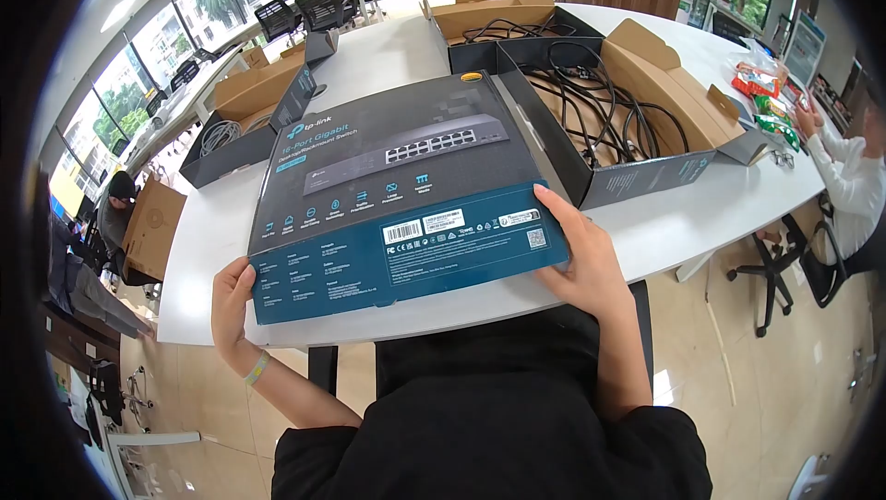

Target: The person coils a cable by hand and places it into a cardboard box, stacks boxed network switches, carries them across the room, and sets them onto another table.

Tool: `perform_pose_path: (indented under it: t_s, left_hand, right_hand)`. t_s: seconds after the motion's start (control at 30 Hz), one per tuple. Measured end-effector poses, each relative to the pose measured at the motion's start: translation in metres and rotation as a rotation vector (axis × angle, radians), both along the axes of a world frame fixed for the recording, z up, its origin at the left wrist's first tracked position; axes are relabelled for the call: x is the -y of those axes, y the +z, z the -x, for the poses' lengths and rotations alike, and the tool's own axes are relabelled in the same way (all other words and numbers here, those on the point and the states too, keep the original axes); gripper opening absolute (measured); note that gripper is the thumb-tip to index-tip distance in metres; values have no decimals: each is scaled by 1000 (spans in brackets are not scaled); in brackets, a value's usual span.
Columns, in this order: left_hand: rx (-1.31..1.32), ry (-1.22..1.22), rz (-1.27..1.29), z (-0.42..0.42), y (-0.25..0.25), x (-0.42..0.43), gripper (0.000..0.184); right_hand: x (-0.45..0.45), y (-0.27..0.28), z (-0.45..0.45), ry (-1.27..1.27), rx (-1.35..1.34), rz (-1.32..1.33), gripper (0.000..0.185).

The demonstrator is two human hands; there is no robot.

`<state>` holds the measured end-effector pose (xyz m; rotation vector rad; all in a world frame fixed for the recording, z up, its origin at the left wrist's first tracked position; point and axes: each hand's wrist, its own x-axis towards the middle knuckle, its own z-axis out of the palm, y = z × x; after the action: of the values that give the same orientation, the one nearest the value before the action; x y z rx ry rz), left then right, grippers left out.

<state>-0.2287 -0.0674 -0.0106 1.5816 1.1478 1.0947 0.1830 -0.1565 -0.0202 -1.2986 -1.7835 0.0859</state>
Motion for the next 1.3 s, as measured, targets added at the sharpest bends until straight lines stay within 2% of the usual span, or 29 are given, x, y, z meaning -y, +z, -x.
perform_pose_path:
  t_s: [0.1,0.17,0.2,0.27,0.37,0.5,0.57,0.8,0.97,1.17,1.2,1.23,1.3]
  left_hand:
    - [-55,-58,-23,9,-6,1,38]
    - [79,-302,-49,9,-8,1,56]
    - [77,-306,-49,8,-8,2,56]
    - [100,-224,47,4,-8,3,75]
    - [81,-183,61,-2,-4,5,78]
    - [61,-154,47,-4,-5,2,72]
    - [7,-104,37,-7,-4,1,61]
    - [-40,-35,27,-19,0,4,53]
    - [25,18,-111,-31,12,17,42]
    - [66,119,-308,-50,29,38,40]
    - [61,179,-337,-55,27,38,50]
    - [63,177,-335,-60,25,38,50]
    - [22,102,-576,-71,24,36,67]
  right_hand:
    - [1,1,-5,159,-132,75,73]
    - [1,-1,-5,223,-189,92,76]
    - [1,-1,-4,219,-203,111,77]
    - [1,-1,-5,213,-214,131,78]
    - [1,-1,-4,205,-203,146,80]
    - [1,2,0,167,-171,141,76]
    - [1,2,1,140,-139,128,74]
    - [-1,5,12,27,-64,83,68]
    - [-2,4,6,41,-42,-30,57]
    - [5,21,3,24,-289,-300,50]
    - [5,26,3,94,-282,-300,59]
    - [4,30,7,115,-251,-299,79]
    - [-4,26,22,7,-357,-395,93]
